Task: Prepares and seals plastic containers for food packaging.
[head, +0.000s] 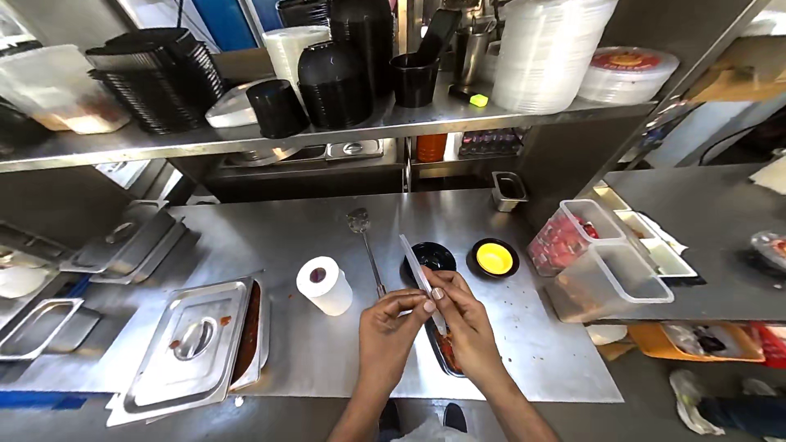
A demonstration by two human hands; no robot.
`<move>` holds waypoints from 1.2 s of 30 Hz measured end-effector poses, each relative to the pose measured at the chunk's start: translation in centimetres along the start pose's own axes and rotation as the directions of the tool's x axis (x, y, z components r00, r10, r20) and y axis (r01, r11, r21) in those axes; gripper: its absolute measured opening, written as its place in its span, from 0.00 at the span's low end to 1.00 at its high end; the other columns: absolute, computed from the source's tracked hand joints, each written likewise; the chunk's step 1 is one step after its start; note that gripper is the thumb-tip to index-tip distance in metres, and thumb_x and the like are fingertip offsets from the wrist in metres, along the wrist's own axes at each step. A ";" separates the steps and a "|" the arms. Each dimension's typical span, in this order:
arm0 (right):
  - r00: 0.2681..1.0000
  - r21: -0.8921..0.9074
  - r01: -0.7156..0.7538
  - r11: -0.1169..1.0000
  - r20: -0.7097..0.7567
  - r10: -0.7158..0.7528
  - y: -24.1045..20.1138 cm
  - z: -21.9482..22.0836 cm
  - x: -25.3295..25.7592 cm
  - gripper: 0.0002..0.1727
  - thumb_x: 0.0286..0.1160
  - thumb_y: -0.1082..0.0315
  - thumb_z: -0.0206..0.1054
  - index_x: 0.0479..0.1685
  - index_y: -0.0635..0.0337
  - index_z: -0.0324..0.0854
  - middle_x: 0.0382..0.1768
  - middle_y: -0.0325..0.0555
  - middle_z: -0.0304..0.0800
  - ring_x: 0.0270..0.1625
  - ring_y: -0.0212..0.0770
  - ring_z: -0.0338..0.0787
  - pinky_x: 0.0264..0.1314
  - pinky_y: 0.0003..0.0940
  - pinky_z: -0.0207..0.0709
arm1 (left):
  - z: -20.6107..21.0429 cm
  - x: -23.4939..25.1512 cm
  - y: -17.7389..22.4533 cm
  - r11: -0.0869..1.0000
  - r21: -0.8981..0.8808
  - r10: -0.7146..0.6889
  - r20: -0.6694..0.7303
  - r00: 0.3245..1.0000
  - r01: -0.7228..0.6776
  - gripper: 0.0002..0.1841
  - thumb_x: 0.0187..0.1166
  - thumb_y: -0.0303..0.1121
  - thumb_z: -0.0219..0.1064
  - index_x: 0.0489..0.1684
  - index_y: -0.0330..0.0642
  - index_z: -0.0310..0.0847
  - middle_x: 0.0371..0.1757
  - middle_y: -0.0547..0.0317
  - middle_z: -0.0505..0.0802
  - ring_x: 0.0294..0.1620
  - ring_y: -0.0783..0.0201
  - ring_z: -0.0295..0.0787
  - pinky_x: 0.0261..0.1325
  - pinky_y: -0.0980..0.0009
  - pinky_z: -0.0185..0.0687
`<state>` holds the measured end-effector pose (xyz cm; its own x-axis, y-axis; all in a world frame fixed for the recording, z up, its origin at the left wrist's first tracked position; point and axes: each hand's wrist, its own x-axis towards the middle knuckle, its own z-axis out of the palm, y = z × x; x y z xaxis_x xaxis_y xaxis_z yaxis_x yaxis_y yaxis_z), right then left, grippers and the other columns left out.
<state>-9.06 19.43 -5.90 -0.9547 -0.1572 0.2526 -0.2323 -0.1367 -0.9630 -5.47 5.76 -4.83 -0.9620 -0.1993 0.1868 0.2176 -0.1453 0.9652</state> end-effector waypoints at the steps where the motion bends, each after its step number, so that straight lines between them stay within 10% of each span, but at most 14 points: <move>1: 1.000 -0.010 0.009 1.000 -0.002 -0.009 0.0 0.1 0.0 0.18 0.89 0.64 0.58 0.68 0.52 0.89 0.59 0.44 0.84 0.58 0.40 0.85 0.60 0.32 0.84 | 0.0 0.0 0.3 1.000 0.014 -0.003 -0.003 1.000 0.003 0.10 0.72 0.29 0.79 0.42 0.29 0.94 0.52 0.42 0.95 0.51 0.53 0.96 0.55 0.62 0.96; 27: 0.995 -0.054 0.031 0.998 -0.095 -0.036 0.9 1.5 -0.3 0.19 0.90 0.60 0.56 0.65 0.56 0.90 0.56 0.45 0.86 0.58 0.39 0.85 0.60 0.32 0.82 | -0.2 0.4 -0.8 1.000 -0.021 0.018 -0.009 1.000 -0.018 0.07 0.78 0.25 0.72 0.41 0.28 0.92 0.51 0.41 0.93 0.48 0.53 0.94 0.55 0.62 0.95; 36: 0.977 -0.564 0.190 0.804 0.030 -0.210 0.8 1.4 0.2 0.11 0.78 0.64 0.67 0.48 0.55 0.95 0.39 0.34 0.94 0.38 0.24 0.92 0.40 0.20 0.89 | -0.6 0.1 -2.7 0.989 0.146 0.052 -0.148 0.988 -0.030 0.04 0.78 0.21 0.66 0.38 0.31 0.87 0.49 0.46 0.91 0.42 0.59 0.92 0.44 0.68 0.94</move>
<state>-9.18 17.92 -6.47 -0.8789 -0.1539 0.4516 -0.4725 0.4115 -0.7794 -6.09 5.54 -7.48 -0.9144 -0.3477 0.2074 0.2198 0.0041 0.9755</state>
